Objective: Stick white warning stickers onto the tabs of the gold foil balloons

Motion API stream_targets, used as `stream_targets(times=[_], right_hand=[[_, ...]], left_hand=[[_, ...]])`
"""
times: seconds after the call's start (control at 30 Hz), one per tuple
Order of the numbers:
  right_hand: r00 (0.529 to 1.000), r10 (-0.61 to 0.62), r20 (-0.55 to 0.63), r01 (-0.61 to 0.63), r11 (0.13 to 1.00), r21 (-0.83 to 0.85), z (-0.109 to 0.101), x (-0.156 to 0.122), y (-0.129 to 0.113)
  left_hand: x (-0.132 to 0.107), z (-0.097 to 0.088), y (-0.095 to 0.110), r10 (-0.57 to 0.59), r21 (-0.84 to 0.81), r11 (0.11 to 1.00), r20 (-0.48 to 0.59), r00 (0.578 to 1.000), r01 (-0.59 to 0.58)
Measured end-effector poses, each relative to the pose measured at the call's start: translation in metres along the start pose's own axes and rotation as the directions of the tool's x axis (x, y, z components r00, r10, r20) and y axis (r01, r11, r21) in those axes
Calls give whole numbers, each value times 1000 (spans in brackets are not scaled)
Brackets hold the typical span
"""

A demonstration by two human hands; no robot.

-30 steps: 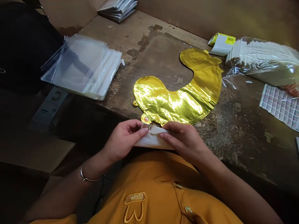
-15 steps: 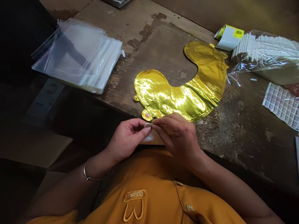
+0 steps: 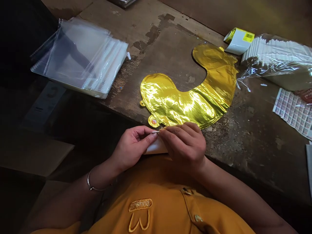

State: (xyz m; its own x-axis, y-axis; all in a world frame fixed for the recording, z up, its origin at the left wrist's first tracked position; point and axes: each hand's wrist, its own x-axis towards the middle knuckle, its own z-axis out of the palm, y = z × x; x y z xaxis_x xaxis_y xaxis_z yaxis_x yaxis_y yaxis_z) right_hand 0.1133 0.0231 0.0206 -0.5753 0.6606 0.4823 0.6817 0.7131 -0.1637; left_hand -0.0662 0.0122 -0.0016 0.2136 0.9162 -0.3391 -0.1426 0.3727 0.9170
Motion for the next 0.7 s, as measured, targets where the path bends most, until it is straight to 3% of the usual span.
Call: stream_targets(times=[0.17, 0.4, 0.53, 0.7], right_hand=[[994, 90, 57, -92, 995, 43, -1, 5, -2], [952, 282, 120, -303, 924, 233, -3, 15, -6], [960, 276, 38, -276, 925, 263, 0, 13, -7], [982, 184, -37, -176, 971, 162, 3, 9, -6]], left_hand=[[-3, 0, -1, 12, 82, 997, -23, 1000, -10], [-4, 2, -1, 100, 144, 985, -41, 994, -93], [-4, 3, -2, 80, 145, 987, -45, 996, -72], [-4, 3, -3, 76, 143, 987, -48, 996, -68]])
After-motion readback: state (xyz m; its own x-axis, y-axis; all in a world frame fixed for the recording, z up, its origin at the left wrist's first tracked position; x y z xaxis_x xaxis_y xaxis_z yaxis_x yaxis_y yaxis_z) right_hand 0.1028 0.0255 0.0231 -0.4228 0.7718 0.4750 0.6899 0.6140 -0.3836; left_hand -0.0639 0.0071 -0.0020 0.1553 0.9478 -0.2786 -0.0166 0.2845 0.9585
